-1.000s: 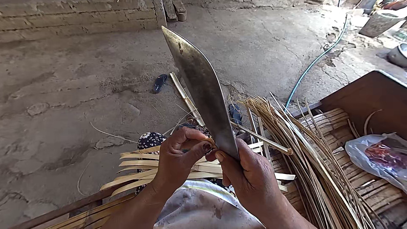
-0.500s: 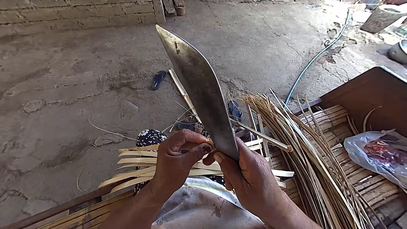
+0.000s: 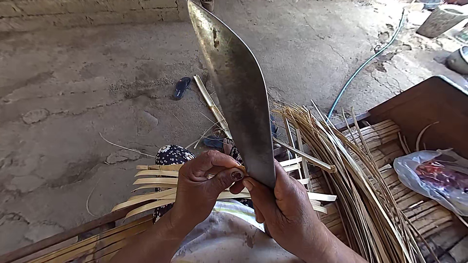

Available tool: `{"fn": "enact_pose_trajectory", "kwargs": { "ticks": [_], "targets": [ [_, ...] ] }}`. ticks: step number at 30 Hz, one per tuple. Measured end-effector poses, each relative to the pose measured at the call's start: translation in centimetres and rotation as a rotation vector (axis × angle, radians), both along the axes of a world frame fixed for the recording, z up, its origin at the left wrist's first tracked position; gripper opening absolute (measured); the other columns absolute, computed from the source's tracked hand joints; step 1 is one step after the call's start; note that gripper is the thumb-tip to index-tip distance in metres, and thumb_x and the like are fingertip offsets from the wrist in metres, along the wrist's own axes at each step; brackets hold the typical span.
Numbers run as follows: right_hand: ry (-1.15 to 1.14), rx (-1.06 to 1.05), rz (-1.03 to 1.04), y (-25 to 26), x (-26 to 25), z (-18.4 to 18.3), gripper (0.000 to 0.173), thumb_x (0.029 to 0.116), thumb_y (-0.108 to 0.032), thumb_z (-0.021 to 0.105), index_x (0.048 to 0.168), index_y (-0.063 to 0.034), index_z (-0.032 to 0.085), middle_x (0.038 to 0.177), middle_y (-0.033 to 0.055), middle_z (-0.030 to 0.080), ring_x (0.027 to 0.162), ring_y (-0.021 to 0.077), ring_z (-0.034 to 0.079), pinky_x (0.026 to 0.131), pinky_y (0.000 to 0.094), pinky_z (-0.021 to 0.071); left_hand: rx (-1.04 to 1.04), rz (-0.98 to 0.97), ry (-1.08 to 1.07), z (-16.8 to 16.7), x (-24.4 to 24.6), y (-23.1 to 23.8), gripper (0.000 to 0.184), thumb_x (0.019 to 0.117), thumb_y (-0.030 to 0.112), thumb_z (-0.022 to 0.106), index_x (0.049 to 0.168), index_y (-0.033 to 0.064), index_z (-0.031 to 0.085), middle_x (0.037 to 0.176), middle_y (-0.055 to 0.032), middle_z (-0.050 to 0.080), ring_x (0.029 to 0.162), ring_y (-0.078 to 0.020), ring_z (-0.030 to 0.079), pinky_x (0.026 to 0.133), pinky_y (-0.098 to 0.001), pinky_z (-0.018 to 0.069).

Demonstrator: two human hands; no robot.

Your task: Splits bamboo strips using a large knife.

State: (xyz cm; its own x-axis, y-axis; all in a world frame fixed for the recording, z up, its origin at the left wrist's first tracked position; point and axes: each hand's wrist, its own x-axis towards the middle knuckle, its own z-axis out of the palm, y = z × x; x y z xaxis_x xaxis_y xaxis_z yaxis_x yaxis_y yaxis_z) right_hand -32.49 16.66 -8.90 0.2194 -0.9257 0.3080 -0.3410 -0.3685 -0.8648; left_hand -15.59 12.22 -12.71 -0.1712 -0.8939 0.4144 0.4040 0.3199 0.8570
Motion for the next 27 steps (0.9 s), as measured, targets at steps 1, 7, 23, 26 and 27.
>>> {"fn": "enact_pose_trajectory", "kwargs": {
  "ticks": [1,7,23,26,27],
  "targets": [
    [0.005,-0.002,0.002,0.0,0.0,0.0,0.013,0.1058,-0.013,0.050,0.113,-0.0027,0.055,0.087,-0.0028,0.069,0.059,-0.0059,0.056,0.053,0.0097,0.0485,0.000,-0.003,0.003,0.0,0.0,0.0,0.010,0.0922,0.010,0.074,0.102,0.0094,0.076,0.097,0.0020,0.075,0.088,-0.0049,0.071,0.081,-0.0213,0.0612],
    [0.011,0.029,0.018,0.1,0.1,0.4,0.016,0.1058,-0.014,0.051,0.115,-0.0021,0.055,0.087,-0.0029,0.069,0.059,-0.0058,0.056,0.052,0.0100,0.0486,-0.017,-0.014,0.019,0.0,0.2,0.1,0.011,0.0926,0.009,0.073,0.103,0.0095,0.075,0.098,0.0025,0.075,0.090,-0.0045,0.071,0.084,-0.0212,0.0605],
    [0.042,0.093,0.061,0.0,0.0,1.4,0.014,0.1049,-0.015,0.052,0.114,-0.0052,0.055,0.086,-0.0042,0.068,0.057,-0.0060,0.056,0.051,0.0103,0.0483,-0.107,0.030,-0.020,-0.3,0.4,0.3,0.010,0.0945,0.012,0.072,0.104,0.0109,0.075,0.099,0.0051,0.073,0.094,-0.0021,0.068,0.086,-0.0192,0.0579],
    [0.076,0.121,0.088,-0.2,-0.2,1.6,0.014,0.1054,-0.016,0.052,0.115,-0.0062,0.054,0.083,-0.0051,0.066,0.056,-0.0062,0.055,0.050,0.0103,0.0485,-0.123,0.008,-0.033,-0.5,0.4,0.3,0.011,0.0947,0.011,0.072,0.105,0.0109,0.074,0.101,0.0051,0.073,0.095,-0.0020,0.068,0.087,-0.0195,0.0579],
    [0.096,0.134,0.099,-0.2,-0.4,1.6,0.014,0.1056,-0.017,0.053,0.115,-0.0064,0.054,0.083,-0.0052,0.066,0.057,-0.0061,0.056,0.050,0.0103,0.0487,-0.120,-0.007,-0.028,-0.6,0.4,0.3,0.011,0.0946,0.010,0.071,0.106,0.0104,0.074,0.101,0.0049,0.073,0.095,-0.0020,0.068,0.087,-0.0193,0.0581]
  ]
}}
